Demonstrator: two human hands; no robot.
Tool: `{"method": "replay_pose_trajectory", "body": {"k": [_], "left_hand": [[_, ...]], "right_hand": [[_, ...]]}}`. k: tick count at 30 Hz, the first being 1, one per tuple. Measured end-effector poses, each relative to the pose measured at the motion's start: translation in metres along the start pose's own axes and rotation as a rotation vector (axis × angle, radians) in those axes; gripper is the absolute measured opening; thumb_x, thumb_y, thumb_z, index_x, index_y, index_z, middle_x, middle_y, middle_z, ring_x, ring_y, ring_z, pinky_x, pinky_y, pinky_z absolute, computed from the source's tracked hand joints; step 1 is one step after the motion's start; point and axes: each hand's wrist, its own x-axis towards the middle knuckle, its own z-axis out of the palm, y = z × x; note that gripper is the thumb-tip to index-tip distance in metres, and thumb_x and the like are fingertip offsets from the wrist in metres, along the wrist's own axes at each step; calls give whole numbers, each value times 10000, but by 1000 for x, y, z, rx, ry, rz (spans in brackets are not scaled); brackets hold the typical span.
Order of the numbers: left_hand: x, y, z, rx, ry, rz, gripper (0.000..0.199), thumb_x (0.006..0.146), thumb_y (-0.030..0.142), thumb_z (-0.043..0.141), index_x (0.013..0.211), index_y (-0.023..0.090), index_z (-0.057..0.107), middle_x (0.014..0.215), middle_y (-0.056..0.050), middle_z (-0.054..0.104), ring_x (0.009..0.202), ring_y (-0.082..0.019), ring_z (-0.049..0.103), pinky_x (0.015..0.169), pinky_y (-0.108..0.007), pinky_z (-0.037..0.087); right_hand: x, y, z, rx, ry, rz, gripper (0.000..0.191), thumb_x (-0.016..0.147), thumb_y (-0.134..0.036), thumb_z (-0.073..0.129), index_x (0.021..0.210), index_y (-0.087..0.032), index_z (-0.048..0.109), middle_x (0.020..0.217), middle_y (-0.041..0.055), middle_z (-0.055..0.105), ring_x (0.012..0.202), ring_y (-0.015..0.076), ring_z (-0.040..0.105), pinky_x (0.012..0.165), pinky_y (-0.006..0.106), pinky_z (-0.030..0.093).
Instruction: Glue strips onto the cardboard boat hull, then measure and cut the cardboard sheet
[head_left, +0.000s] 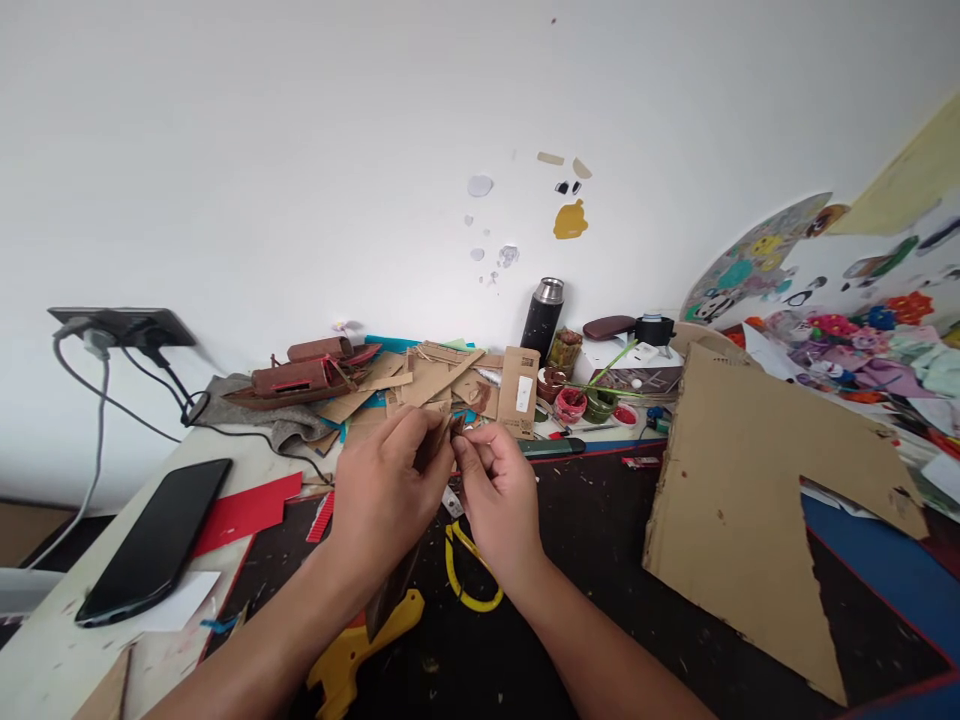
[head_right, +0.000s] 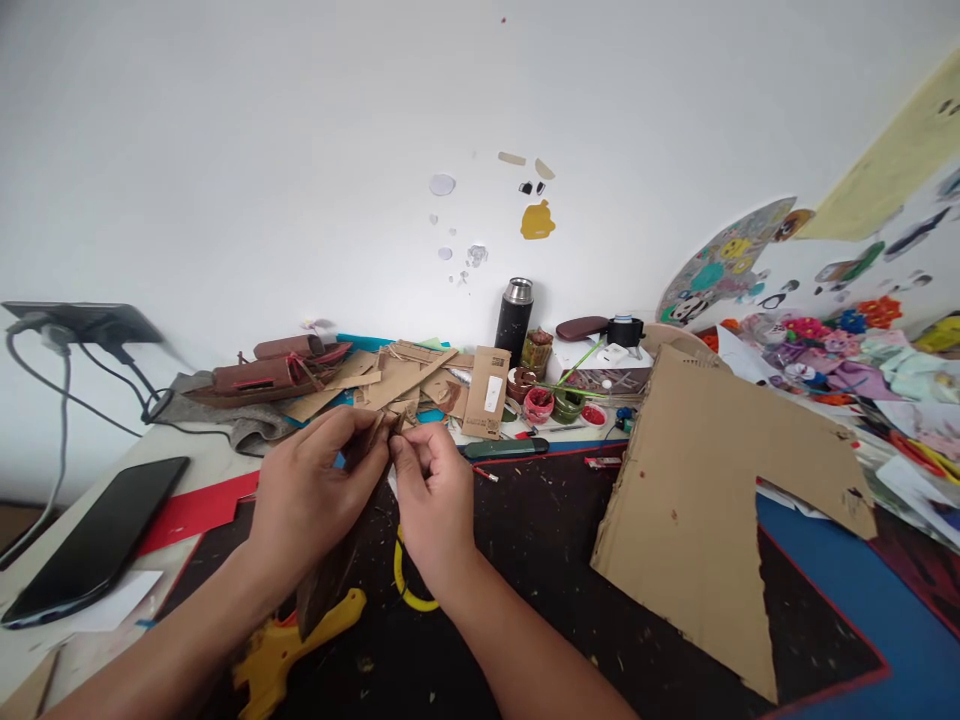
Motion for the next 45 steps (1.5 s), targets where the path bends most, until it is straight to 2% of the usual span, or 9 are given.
{"method": "replay_pose_trajectory", "body": {"k": [3,10,16,24,31,38,45], "left_hand": [[1,0,0,-10,6,-20,108,978,241,606,897,223,676,791,-4,730,659,-169,655,616,-280,434],[4,-6,-4,-48,38,-66,95,960,238,618,877,228,665,760,5,718,668,-177,669,616,-278,437],[8,-13,-5,-63,55,-113,89,961,249,612,893,227,664,765,13,712,679,-169,658,638,-276,439],[5,-11,3,-130,-6,-144,135,976,288,626,882,217,691,774,11,719,670,-161,632,638,-280,439],[4,-8,3,-166,-7,-193,145,956,315,643,861,217,693,746,26,693,666,-148,616,654,-272,446],[5,-6,3,-211,-22,-241,162,952,344,644,900,224,738,813,15,752,720,-160,655,699,-286,471],[6,-2,1,-235,10,-236,158,935,334,646,862,222,730,746,28,713,668,-146,622,654,-273,450]], "right_hand": [[0,1,2,11,0,2,284,1018,-472,683,886,-233,609,655,-68,478,561,125,384,519,244,311],[7,0,8,-25,-46,-12,277,1037,-481,659,914,-238,611,699,-44,549,617,147,473,571,250,376],[14,-1,15,-34,-76,-7,289,1041,-504,645,941,-234,619,686,-42,564,581,147,500,536,246,386],[9,7,6,-67,-46,-37,237,1041,-435,635,910,-243,594,669,-57,504,578,142,450,544,251,374],[8,5,1,-141,-51,-73,185,1044,-407,625,950,-248,616,729,-24,616,616,160,549,584,262,450],[9,7,1,-144,-46,-103,182,1046,-399,621,951,-245,616,717,-30,598,612,154,542,566,252,433],[9,7,1,-155,-44,-111,169,1049,-392,612,968,-244,613,730,-19,618,609,159,549,564,258,424]]}}
